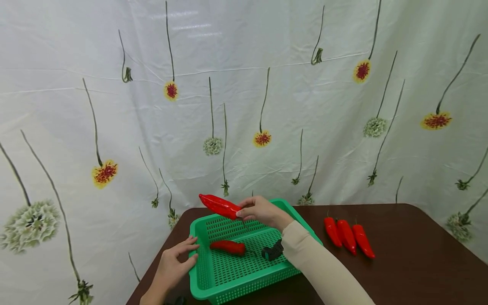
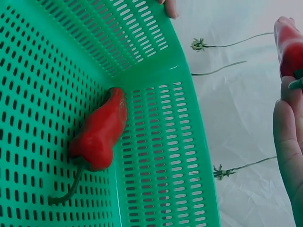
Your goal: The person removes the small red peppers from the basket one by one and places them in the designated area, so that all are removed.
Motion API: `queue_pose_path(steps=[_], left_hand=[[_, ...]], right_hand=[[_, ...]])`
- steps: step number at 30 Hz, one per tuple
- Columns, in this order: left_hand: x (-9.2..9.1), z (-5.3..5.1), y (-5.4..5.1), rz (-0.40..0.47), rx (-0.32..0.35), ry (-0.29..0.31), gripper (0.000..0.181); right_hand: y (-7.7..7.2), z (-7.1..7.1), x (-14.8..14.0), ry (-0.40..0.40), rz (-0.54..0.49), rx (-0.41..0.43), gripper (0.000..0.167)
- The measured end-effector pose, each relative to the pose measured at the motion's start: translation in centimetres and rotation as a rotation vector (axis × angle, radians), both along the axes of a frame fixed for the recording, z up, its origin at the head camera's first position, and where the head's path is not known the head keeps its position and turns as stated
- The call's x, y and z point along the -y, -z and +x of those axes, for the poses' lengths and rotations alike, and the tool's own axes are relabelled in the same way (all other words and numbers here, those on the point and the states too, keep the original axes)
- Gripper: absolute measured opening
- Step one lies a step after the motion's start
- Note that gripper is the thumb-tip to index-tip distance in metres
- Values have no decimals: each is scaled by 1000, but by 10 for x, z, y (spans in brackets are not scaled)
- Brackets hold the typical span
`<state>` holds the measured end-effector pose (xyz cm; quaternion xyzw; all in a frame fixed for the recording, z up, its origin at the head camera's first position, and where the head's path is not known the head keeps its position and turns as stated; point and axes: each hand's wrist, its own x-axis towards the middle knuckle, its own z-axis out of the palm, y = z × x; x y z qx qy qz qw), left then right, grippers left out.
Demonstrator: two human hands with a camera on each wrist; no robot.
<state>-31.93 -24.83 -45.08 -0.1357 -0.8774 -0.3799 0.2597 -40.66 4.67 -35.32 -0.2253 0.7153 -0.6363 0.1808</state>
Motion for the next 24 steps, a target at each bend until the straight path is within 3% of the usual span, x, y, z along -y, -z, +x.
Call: queue_pose_path(steps=[13,24], left_hand=[[-2,1,-2,17,53,-4,23],[-1,-1,-3,14,42,6,24]], right_hand=[[-5,9,-11,11,-69,13,32],[-4,19,-17,63,-119,6,32]])
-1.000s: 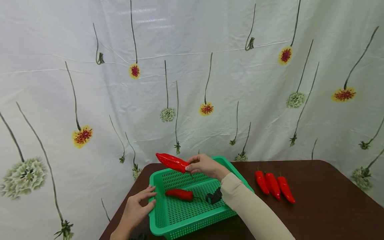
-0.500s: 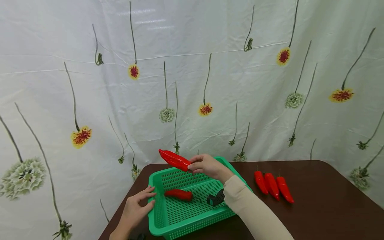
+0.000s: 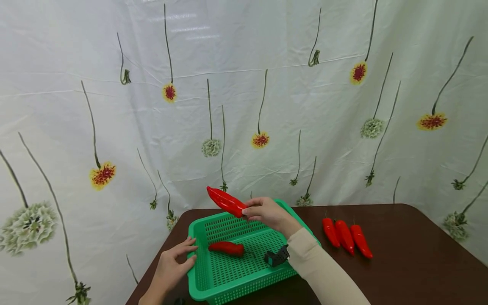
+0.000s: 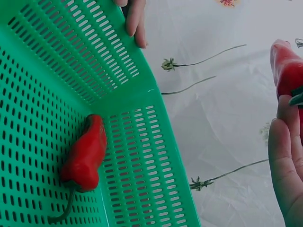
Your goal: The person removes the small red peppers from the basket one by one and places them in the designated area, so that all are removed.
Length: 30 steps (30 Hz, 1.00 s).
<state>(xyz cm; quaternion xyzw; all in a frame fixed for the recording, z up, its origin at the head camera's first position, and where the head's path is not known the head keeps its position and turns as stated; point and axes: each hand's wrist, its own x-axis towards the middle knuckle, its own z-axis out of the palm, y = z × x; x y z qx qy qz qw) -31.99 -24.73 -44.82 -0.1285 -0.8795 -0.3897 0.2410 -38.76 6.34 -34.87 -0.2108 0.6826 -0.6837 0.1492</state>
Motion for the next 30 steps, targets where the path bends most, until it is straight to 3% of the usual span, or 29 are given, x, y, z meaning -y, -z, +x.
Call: queue_pose_path(steps=[30], left_hand=[[0,-1,-1,-1,-2,-17,24]], right_hand=[[23,22,-26,19,-98,-16,38]])
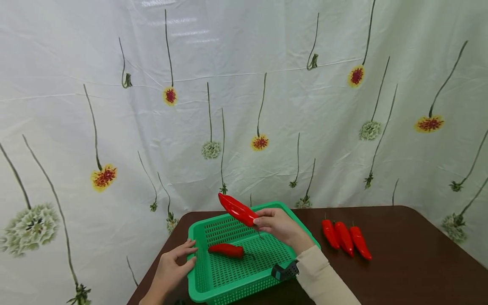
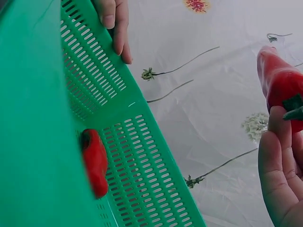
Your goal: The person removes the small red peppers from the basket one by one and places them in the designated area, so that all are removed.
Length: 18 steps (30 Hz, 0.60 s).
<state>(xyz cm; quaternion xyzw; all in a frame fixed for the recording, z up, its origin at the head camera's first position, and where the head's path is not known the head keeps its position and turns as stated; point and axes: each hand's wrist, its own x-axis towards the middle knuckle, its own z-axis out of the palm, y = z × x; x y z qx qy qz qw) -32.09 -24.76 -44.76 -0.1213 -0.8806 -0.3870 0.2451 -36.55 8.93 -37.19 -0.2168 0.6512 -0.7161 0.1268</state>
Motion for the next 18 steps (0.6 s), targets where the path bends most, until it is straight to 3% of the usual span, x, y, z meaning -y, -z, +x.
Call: queue_pose_path(steps=[10,18], left_hand=[[0,2,1,4,-13,0,24],[-1,2,2,11,-3,3,23]], right_hand=[[6,4,-9,4,-75,20,25],[12,7,-17,23,-89,26,26]])
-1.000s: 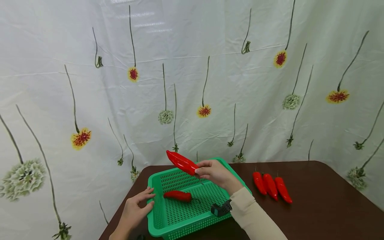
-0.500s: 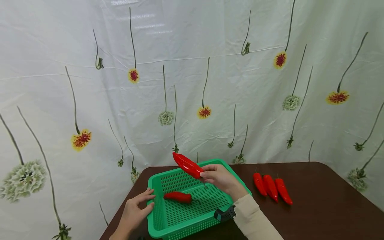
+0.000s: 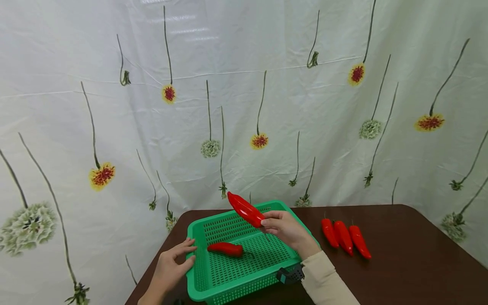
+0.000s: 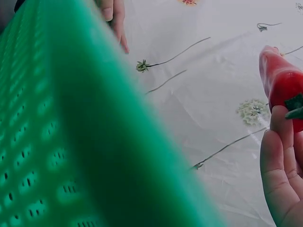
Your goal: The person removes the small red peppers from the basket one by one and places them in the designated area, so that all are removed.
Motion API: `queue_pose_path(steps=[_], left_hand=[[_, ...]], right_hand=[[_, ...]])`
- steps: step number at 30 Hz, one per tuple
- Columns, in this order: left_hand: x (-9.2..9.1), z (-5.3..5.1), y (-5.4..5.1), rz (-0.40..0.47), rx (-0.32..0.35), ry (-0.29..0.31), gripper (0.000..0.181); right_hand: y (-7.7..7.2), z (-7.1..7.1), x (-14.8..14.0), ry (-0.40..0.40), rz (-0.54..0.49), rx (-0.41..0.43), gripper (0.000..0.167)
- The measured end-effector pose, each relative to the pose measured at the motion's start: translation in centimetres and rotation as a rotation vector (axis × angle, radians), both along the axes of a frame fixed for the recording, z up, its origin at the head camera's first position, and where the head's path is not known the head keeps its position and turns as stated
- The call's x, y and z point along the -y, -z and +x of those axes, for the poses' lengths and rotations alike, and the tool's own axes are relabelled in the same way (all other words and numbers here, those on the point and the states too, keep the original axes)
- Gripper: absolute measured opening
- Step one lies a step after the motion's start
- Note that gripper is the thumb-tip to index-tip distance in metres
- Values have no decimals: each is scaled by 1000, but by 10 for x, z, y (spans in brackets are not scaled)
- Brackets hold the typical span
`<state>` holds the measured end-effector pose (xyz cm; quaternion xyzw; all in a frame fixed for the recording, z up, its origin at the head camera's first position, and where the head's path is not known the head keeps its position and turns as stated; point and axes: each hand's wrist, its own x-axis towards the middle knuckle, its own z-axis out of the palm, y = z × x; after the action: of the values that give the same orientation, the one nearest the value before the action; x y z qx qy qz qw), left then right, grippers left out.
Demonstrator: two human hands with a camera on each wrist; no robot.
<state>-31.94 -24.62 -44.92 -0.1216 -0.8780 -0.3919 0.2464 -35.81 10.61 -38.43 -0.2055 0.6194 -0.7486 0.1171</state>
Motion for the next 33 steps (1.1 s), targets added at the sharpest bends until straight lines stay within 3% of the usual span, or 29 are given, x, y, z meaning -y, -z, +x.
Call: queue_pose_path(steps=[12,21,33], left_hand=[[-1,-2,2,-14,-28,4,23],[-3,-3,0,-17,-1,9,24],[-1,0,1,-21,-12,2,23]], right_hand=[[3,4,-7,25,15,0,26],[4,10,-24,93,23,32,28],[6,12,-40,105,11,54,25]])
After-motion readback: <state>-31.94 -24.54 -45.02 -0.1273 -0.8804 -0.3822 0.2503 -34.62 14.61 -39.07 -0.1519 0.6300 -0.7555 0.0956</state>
